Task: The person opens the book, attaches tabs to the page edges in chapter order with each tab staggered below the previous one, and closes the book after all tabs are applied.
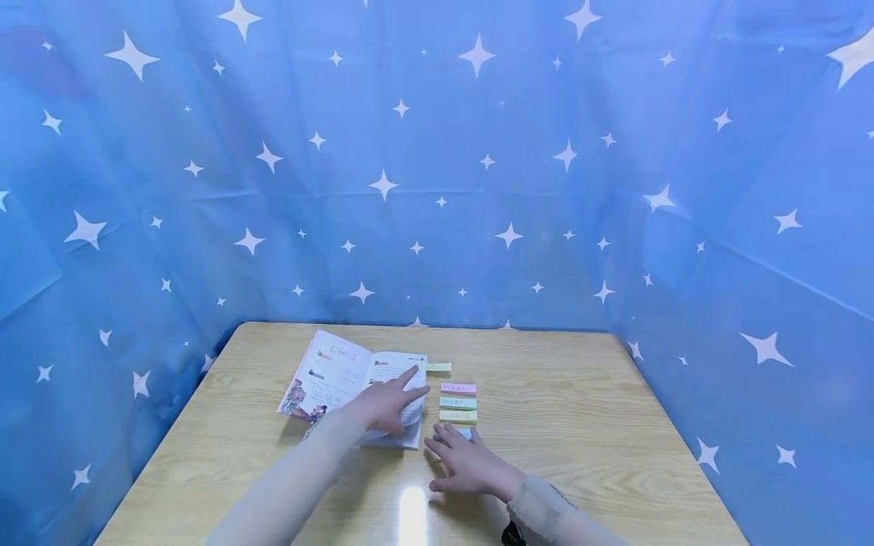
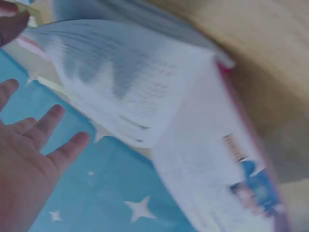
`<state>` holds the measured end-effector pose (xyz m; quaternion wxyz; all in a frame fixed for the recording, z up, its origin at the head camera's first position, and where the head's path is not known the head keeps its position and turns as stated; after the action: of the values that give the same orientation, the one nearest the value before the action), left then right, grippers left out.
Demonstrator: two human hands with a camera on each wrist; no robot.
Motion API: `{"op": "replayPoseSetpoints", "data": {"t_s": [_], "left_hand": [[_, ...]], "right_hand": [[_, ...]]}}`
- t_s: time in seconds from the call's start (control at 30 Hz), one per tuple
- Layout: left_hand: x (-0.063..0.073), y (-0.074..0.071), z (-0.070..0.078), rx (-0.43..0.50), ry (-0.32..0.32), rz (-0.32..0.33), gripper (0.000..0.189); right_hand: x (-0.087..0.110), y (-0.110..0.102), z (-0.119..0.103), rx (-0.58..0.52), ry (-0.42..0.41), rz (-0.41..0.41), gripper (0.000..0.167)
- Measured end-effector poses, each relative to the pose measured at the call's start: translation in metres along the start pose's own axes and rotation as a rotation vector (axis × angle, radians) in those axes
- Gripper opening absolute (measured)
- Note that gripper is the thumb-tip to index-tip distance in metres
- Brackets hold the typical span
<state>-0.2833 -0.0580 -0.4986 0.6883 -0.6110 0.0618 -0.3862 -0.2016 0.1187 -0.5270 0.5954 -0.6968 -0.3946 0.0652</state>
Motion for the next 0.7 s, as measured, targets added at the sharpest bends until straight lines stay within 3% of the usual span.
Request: {"op": "replayPoseSetpoints", "data": {"t_s": [0.2,0.43,0.57,0.7], "left_hand": [[-0.001,-0.009,0.021,-0.252,0.020,0.032,0.080],[-0.002,-0.007,0.039,-0.658,0.016,0.112,0.047],[0.000,-0.008,0.047,-0.867,-0.042,0.121,0.026],[0.005,-0.011,0.051,-1.020,-0.180,0.033,0.020]], "right_hand": [[-0.006,-0.003,-0.004,0.001,-0.020,0.005,0.073],[-0.012,0.000,-0.007,0.008,-0.014,0.006,0.072],[-0.014,0.001,-0.007,0.023,-0.015,0.009,0.072],[-0.015,0.000,-0.008,0.039,-0.021,0.008,0.071]]}}
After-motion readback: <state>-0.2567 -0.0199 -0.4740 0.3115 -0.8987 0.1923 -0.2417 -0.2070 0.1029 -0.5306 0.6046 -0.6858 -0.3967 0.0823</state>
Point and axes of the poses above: each hand's wrist, its own x-axis away from the middle knuckle, its own y-axis out of the palm, z = x × y, the point moved 3 cm from there along -x, towards the middle knuckle, and after that the axes turned 14 degrees about -z, right-handed, at the moved point
